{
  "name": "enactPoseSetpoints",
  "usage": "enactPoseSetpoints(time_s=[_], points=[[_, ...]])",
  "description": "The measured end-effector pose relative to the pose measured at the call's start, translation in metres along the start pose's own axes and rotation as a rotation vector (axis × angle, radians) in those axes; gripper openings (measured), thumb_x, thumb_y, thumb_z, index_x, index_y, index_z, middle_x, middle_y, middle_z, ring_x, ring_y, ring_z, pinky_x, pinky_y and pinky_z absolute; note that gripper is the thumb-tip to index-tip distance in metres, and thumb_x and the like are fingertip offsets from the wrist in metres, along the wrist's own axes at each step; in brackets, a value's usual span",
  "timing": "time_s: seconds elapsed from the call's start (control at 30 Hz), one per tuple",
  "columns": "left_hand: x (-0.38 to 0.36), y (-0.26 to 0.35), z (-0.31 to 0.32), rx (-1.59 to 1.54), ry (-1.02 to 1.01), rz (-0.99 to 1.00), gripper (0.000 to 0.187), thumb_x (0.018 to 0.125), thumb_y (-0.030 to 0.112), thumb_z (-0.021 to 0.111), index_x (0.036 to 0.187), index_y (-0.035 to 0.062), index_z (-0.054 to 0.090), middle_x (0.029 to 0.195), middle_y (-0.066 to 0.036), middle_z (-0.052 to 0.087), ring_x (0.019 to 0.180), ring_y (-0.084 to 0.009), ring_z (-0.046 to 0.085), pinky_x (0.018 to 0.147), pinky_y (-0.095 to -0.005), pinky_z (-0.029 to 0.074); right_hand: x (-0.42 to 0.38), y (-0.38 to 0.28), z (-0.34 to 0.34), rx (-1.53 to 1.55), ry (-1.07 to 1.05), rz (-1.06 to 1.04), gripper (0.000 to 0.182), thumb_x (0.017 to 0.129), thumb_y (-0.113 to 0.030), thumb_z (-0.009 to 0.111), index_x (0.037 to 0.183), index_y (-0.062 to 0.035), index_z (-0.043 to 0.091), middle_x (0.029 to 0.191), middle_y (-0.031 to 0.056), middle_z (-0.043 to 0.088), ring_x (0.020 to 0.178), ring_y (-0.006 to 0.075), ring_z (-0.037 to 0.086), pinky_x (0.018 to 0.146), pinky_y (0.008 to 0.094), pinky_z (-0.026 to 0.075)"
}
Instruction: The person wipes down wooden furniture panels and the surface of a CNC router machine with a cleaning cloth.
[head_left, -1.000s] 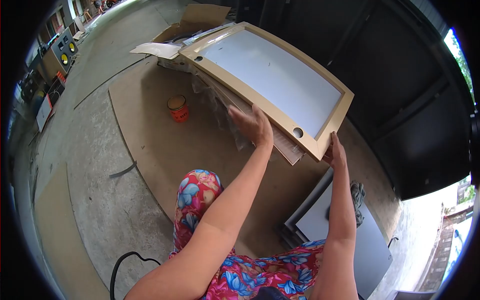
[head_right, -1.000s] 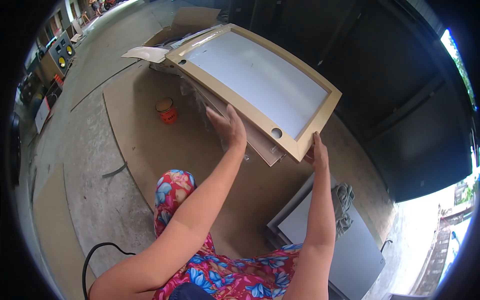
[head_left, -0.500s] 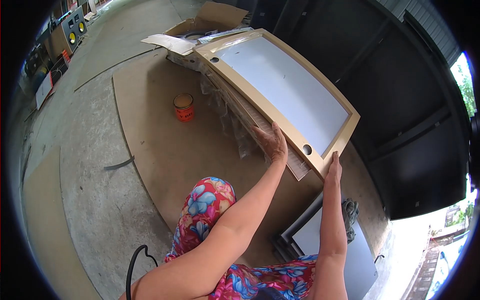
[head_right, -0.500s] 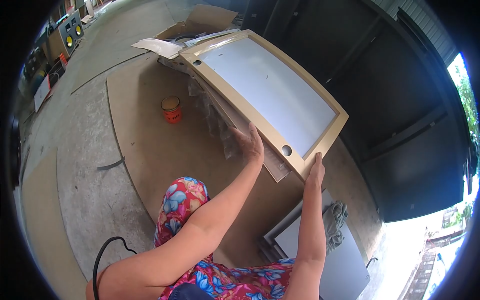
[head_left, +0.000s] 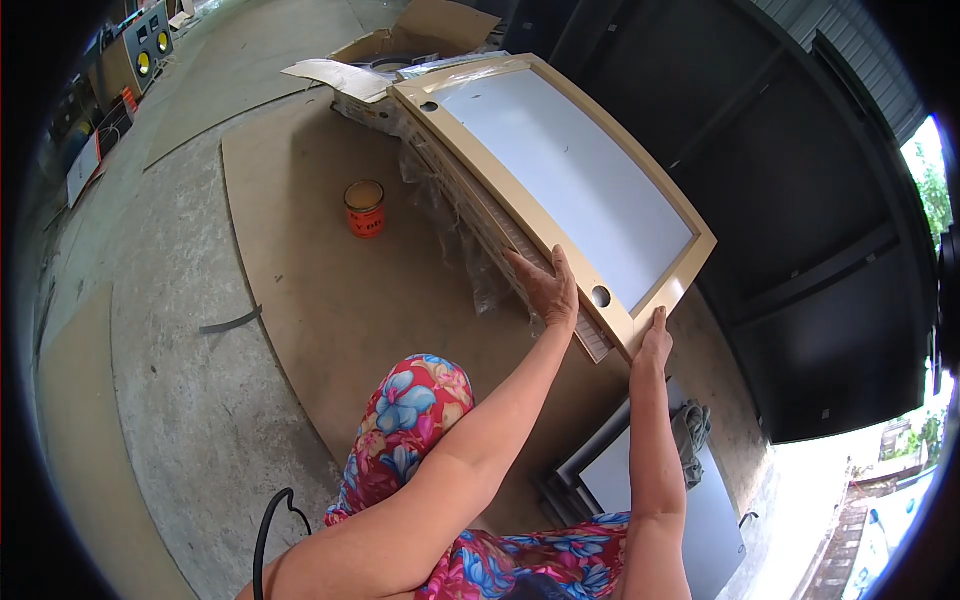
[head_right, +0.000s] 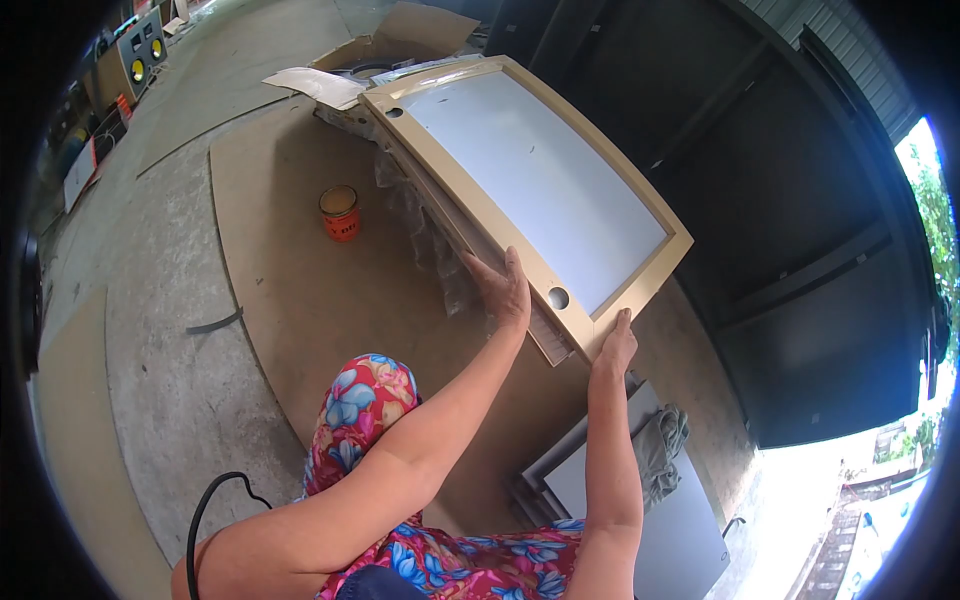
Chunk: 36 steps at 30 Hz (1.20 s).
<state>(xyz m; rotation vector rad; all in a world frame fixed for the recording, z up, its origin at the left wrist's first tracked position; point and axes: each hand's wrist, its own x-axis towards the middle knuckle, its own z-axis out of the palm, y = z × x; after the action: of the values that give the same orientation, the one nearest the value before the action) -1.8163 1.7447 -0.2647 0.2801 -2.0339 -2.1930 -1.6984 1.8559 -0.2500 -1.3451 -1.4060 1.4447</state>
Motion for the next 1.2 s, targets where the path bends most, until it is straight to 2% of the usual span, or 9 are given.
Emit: enactPoseSetpoints(time_s=[0.07,0.17,0.27,0.7,0.97,1.1,1.13,1.2], points=[[-0.001,0.000,0.000,0.002,-0.009,-0.001,0.087,0.088,0.041,0.048,0.137,-0.0113,0.000,0.143,-0.032,0.007,0.135,-0.0385,0.014,0.111,-0.0398,0.015,0.000,-0.001,0.000,0.025,0.007,0.021,0.048,0.089,-0.038,0.055,0.102,0.0083,0.057,0.093,0.0126,0.062,0.079,0.0181,0.059,0.073,0.0302,0.047],[-0.001,0.003,-0.001,-0.008,-0.019,-0.011,0.087,0.087,0.038,0.049,0.137,-0.0114,-0.001,0.143,-0.032,0.007,0.135,-0.0385,0.014,0.111,-0.0396,0.015,0.007,0.011,0.003,0.061,0.066,-0.136,0.042,0.089,-0.032,0.056,0.106,0.0064,0.054,0.093,0.0106,0.061,0.080,0.0164,0.058,0.074,0.0285,0.046],[-0.002,0.004,-0.002,-0.022,-0.020,-0.008,0.086,0.087,0.036,0.051,0.137,-0.0114,-0.001,0.143,-0.032,0.007,0.135,-0.0385,0.014,0.111,-0.0394,0.016,0.008,0.013,0.003,0.085,0.075,-0.153,0.040,0.090,-0.029,0.056,0.110,0.0049,0.051,0.095,0.0092,0.059,0.083,0.0148,0.056,0.077,0.0278,0.046],[-0.002,0.007,-0.004,0.005,-0.031,-0.014,0.089,0.081,0.027,0.057,0.137,-0.0106,-0.001,0.141,-0.033,0.011,0.133,-0.0395,0.018,0.110,-0.0397,0.019,0.005,0.010,0.004,0.116,0.054,-0.133,0.040,0.090,-0.028,0.055,0.113,0.0039,0.050,0.099,0.0092,0.059,0.087,0.0151,0.055,0.079,0.0278,0.044],[0.000,0.019,-0.003,0.007,-0.032,-0.004,0.091,0.080,0.025,0.060,0.137,-0.0116,-0.001,0.142,-0.033,0.011,0.134,-0.0387,0.016,0.112,-0.0380,0.014,0.001,-0.008,0.006,0.122,0.007,-0.100,0.043,0.090,-0.029,0.055,0.117,0.0040,0.049,0.101,0.0108,0.058,0.089,0.0171,0.055,0.081,0.0300,0.044],[0.000,0.015,-0.005,-0.006,-0.050,-0.028,0.092,0.079,0.026,0.061,0.137,-0.0128,0.001,0.142,-0.033,0.011,0.134,-0.0384,0.016,0.112,-0.0374,0.013,0.020,0.011,0.007,0.184,-0.006,-0.102,0.039,0.089,-0.026,0.056,0.112,0.0038,0.049,0.096,0.0089,0.058,0.083,0.0142,0.054,0.074,0.0283,0.046],[0.002,0.008,-0.002,0.007,-0.021,-0.015,0.094,0.077,0.032,0.062,0.136,-0.0146,0.005,0.140,-0.035,0.016,0.133,-0.0385,0.020,0.110,-0.0369,0.017,0.017,0.010,0.008,0.186,0.016,-0.124,0.037,0.089,-0.027,0.055,0.109,0.0040,0.051,0.094,0.0089,0.058,0.081,0.0143,0.054,0.074,0.0288,0.046],[0.004,-0.003,-0.001,-0.012,-0.024,0.009,0.095,0.077,0.031,0.064,0.136,-0.0143,0.005,0.140,-0.034,0.016,0.133,-0.0375,0.022,0.110,-0.0363,0.018,0.006,0.004,0.009,0.164,-0.012,-0.111,0.039,0.088,-0.030,0.053,0.103,0.0060,0.055,0.092,0.0102,0.060,0.080,0.0155,0.055,0.073,0.0303,0.045]])
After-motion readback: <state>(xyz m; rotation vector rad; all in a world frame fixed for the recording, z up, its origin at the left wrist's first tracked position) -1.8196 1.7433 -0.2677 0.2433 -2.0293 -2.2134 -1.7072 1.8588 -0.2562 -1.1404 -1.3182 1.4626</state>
